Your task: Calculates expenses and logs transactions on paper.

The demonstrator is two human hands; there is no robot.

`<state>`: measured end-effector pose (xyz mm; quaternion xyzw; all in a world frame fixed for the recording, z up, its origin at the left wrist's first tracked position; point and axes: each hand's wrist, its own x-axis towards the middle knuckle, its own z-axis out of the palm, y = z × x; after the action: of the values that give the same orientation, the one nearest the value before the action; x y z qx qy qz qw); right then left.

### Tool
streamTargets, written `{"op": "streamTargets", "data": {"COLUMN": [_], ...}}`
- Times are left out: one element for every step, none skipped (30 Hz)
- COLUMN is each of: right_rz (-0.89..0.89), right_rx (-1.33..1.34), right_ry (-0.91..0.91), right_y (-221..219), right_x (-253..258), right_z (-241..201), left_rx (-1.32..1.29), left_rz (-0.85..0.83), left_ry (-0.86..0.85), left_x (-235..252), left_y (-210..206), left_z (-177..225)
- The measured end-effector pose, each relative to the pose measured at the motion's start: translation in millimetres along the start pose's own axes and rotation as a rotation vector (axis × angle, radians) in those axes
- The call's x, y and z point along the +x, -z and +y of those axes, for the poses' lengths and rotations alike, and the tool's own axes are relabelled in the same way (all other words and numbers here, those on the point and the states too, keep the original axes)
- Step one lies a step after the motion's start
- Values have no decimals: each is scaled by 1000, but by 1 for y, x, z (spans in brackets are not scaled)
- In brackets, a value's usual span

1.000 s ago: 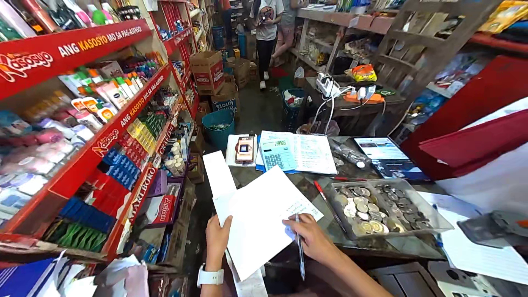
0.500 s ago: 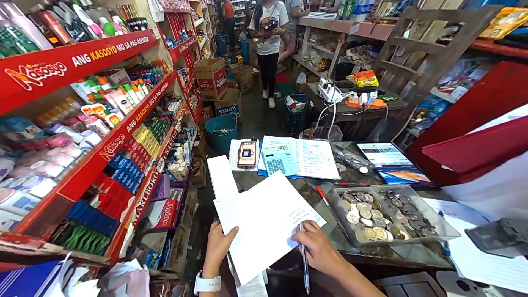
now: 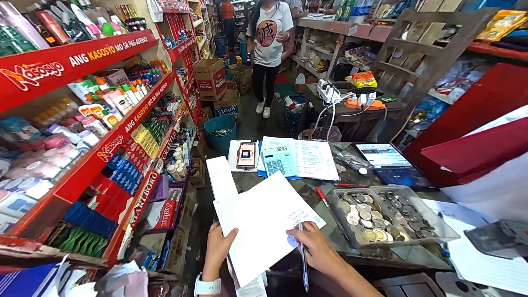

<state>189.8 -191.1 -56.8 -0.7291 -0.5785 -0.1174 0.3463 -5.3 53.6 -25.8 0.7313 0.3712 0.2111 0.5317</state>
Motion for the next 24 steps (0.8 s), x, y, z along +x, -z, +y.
{"op": "streamTargets", "data": {"right_rz": [6,4,0,-2,-1,4,6,10,15,18,20,22,24,26,25,22,19,13,8,-3,-18,-35,-48,-59], "right_rx": [2,3,4,9,10,10,10,8,5,5,8,11,14,13,11,12,15,17,17,20,30,45,51,54], "right_ry": [-5,-11,-17,-22,-26,-28,-28,-26,-26,-29,-32,-33,-33,-32,-32,-32,-33,-35,-36,-42,-54,-67,-74,-78], "right_y": [-1,-1,-1,-1,-1,-1,-1,-1,-2,-3,-3,-3,-3,-4,-4,-4,-4,-3,-2,1,3,6,8,9], "right_x": [-1,-1,-1,0,0,0,0,0,0,-1,-1,-1,-2,-2,-2,-2,-2,-1,0,1,1,1,2,2], "right_z": [0,0,-1,-1,-2,-2,-2,-2,-2,-1,-2,-2,-2,-2,-1,-1,0,-1,-3,-5,-8,-11,-12,-13], "left_rx": [3,4,3,2,2,2,1,-4,-6,-5,-4,-3,-2,-5,-11,-18,-19,-16,-6,15,44,71,83,86], "left_rz": [1,0,-2,-4,-6,-6,-5,-1,0,2,2,0,-2,-3,-3,-3,-1,3,4,-1,-13,-24,-28,-30], "left_ry": [-3,-5,-5,-3,-1,0,0,-2,-6,-10,-12,-13,-15,-20,-23,-22,-21,-20,-15,-7,6,11,9,3], "left_x": [0,0,0,0,0,0,0,-1,-1,-2,-3,-3,-3,-3,-2,-2,-1,-2,-2,-3,-6,-7,-7,-7], "left_y": [0,0,0,0,1,0,0,0,0,0,0,0,0,0,-1,-1,-1,-1,0,1,3,4,4,5], "left_z": [0,0,1,1,1,1,1,1,1,2,2,2,2,1,0,-1,-2,-1,2,7,10,12,13,12]}}
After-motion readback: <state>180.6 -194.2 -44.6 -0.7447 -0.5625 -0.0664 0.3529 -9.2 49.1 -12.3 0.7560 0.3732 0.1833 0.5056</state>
